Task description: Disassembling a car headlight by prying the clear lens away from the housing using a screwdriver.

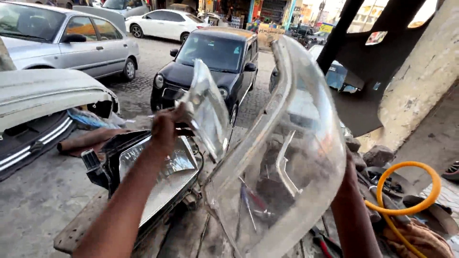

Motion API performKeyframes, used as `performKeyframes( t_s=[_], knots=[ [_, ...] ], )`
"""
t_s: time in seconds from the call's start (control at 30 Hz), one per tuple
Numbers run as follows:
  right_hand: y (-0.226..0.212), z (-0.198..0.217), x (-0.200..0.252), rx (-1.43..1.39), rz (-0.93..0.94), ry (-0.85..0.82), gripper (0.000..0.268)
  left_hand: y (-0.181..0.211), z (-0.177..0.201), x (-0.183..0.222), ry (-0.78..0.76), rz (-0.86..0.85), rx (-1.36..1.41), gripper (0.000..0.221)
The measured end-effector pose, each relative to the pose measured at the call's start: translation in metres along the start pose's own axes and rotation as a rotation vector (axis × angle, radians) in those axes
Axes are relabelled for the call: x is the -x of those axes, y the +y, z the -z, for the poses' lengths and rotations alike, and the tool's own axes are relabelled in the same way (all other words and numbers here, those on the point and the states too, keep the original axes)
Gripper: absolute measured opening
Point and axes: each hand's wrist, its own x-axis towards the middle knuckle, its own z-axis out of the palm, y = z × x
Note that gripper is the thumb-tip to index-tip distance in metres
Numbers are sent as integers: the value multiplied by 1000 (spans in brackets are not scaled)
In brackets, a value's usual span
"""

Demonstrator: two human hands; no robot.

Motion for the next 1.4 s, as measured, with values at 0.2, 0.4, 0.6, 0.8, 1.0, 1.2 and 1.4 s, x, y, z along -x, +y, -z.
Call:
performKeyframes(
  t_s=[0.2, 0.4, 0.6, 0.8, 1.0, 1.2, 1.4],
  knots=[
    [-93, -125, -15, 35, -30, 1, 67, 84, 38, 49, 75, -198, -50, 38],
    [-102, -154, -23, 66, -62, 11, 68, 122, 62, 96, 108, -220, -45, 29],
    [-112, -182, -63, 110, -83, 10, 69, 119, 77, 105, 68, -198, 15, 23],
    [-113, -215, -121, 174, -118, -3, 70, 91, 86, 86, 16, -196, 75, 33],
    [-101, -236, -87, 215, -56, 7, 63, 78, 63, 64, -30, -102, 138, 33],
    [-93, -241, -140, 296, 129, 79, 58, 55, 48, 52, 4, -65, 154, 31],
    [-94, -202, -224, 690, 221, 272, 77, 38, 46, 50, 35, 16, 136, 30]
  ],
)
